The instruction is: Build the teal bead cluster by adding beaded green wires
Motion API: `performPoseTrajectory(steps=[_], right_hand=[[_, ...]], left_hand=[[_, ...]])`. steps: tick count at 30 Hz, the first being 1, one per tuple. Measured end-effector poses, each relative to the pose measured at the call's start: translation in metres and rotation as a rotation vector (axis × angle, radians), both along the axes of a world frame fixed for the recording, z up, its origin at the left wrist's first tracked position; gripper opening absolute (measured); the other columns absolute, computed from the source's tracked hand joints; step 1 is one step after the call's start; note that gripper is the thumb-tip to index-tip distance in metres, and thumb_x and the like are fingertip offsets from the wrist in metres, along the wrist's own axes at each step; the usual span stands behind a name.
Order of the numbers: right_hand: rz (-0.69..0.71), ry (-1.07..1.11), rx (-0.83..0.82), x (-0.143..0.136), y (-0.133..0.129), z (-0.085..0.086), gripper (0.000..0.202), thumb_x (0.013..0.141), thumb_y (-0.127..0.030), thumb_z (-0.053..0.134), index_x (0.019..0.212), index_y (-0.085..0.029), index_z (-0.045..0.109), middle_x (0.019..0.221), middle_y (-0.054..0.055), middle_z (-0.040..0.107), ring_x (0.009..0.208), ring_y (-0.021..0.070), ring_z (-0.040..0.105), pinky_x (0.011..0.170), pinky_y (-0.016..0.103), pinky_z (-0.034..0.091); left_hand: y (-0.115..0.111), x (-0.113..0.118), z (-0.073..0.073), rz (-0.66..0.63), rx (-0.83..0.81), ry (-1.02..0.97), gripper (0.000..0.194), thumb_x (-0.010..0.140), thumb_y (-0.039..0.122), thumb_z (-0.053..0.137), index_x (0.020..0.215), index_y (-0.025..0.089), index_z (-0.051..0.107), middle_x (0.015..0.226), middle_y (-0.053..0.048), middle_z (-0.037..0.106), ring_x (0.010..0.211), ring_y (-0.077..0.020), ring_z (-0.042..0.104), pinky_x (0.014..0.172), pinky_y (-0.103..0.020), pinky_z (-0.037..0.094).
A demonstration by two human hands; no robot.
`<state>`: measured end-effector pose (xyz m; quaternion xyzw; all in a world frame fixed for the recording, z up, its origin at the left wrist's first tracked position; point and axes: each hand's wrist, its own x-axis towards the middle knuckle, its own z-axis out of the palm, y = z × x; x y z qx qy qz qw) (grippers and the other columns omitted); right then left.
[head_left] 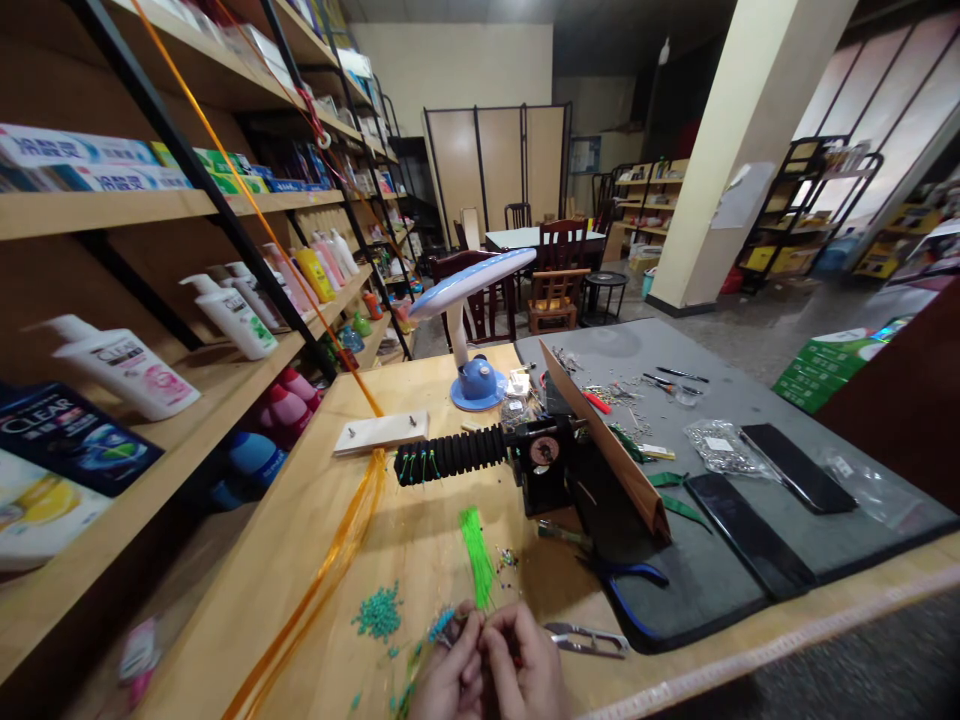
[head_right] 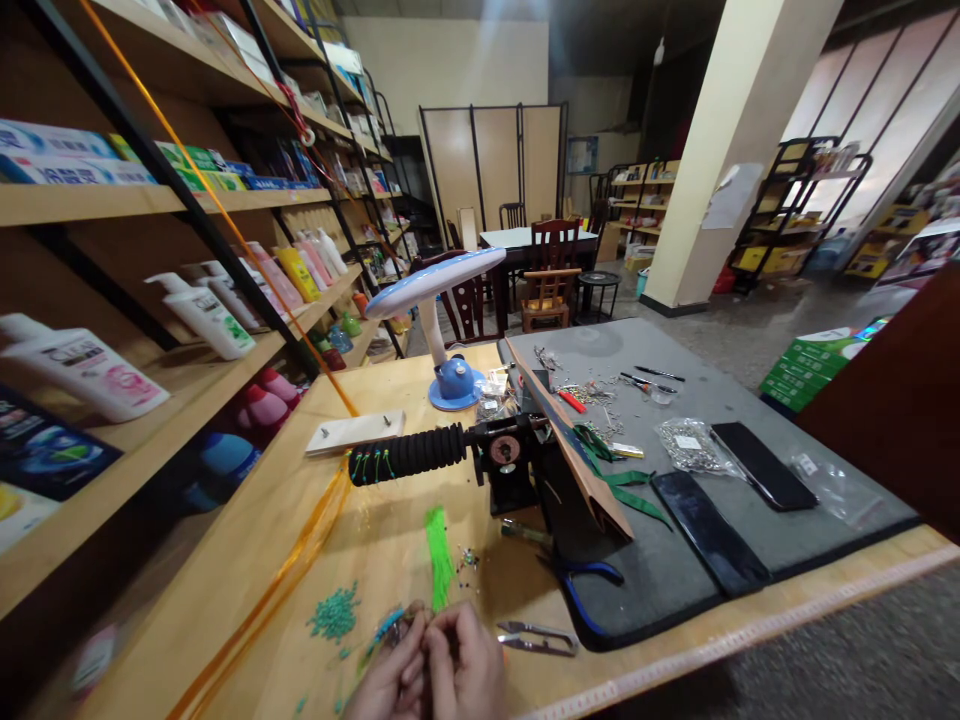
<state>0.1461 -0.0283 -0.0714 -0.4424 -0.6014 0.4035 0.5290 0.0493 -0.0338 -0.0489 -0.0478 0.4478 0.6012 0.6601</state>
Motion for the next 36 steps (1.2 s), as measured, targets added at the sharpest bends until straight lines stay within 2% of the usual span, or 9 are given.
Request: performPoseTrajectory(steps=[6,9,13,21,25,30,34,36], right_hand=[[-0.026,-0.002,0.016,-0.001,-0.001,0.0,0.031,0.098,-0.044,0.046,0.081,-0.023,0.062,0.068,0.002,0.067,0.061,0.0169,0.065,0.056,0.023,0.046],[-0.039,-0.011,0.017,-0.001,-0.001,0.0,0.031,0.098,-0.043,0.047,0.081,-0.023,0.062,0.067,0.002,0.067,0.061,0.0169,0.066,0.057,0.023,0.047],[-0.036,-0.007,0.012,0.0,0.0,0.001,0.031,0.098,-0.044,0.046,0.081,-0.023,0.062,0.067,0.002,0.067,0.061,0.0168,0.066,0.056,0.022,0.048],[-0.067,-0.025,-0.025,0.001,-0.001,0.005,0.035,0.098,-0.048,0.047,0.078,-0.023,0.062,0.066,0.003,0.068,0.061,0.0183,0.065,0.058,0.025,0.047],[-0.038,0.015,-0.038,0.001,-0.001,0.007,0.035,0.098,-0.049,0.047,0.08,-0.023,0.062,0.066,0.002,0.066,0.059,0.0173,0.063,0.058,0.025,0.046],[-0.017,0.043,-0.061,0.005,0.001,0.006,0.034,0.097,-0.048,0.049,0.079,-0.022,0.061,0.068,0.002,0.065,0.062,0.0164,0.063,0.058,0.023,0.046],[0.075,0.065,-0.08,0.007,0.003,0.005,0.033,0.099,-0.046,0.047,0.082,-0.021,0.061,0.07,0.003,0.066,0.064,0.0163,0.064,0.057,0.022,0.047],[0.062,0.099,-0.085,0.005,0.003,0.005,0.034,0.098,-0.048,0.049,0.081,-0.021,0.061,0.068,0.003,0.065,0.063,0.0165,0.064,0.055,0.022,0.047]], left_hand=[[0.002,0.004,0.001,0.031,-0.033,-0.032,0.042,0.041,0.018,0.098,0.071,0.016,0.068,0.036,0.014,0.041,0.029,-0.0001,0.033,0.033,-0.011,0.024],[0.002,0.005,0.0,0.02,-0.027,-0.047,0.038,0.048,0.016,0.096,0.073,0.016,0.067,0.037,0.014,0.04,0.03,-0.0002,0.034,0.034,-0.011,0.024],[0.002,0.004,-0.003,0.028,-0.036,-0.069,0.042,0.045,0.015,0.097,0.076,0.016,0.068,0.037,0.014,0.041,0.029,0.0001,0.034,0.033,-0.011,0.024],[0.002,0.003,-0.01,0.028,-0.013,-0.07,0.047,0.04,0.022,0.1,0.075,0.016,0.069,0.038,0.013,0.043,0.03,-0.0005,0.035,0.033,-0.011,0.027],[0.001,0.004,-0.006,0.003,0.024,-0.021,0.044,0.042,0.026,0.099,0.071,0.016,0.067,0.037,0.014,0.04,0.029,0.0,0.033,0.032,-0.011,0.022],[0.0,0.005,0.001,0.021,0.031,0.003,0.048,0.038,0.031,0.101,0.06,0.016,0.061,0.038,0.012,0.043,0.035,0.0,0.038,0.038,-0.01,0.03],[0.0,0.006,0.004,0.019,0.013,0.002,0.05,0.033,0.031,0.101,0.06,0.016,0.061,0.039,0.013,0.042,0.034,-0.0004,0.036,0.037,-0.011,0.029],[0.002,0.006,0.005,0.023,0.013,-0.006,0.051,0.032,0.031,0.101,0.061,0.016,0.062,0.038,0.013,0.041,0.034,-0.0002,0.035,0.036,-0.011,0.027]])
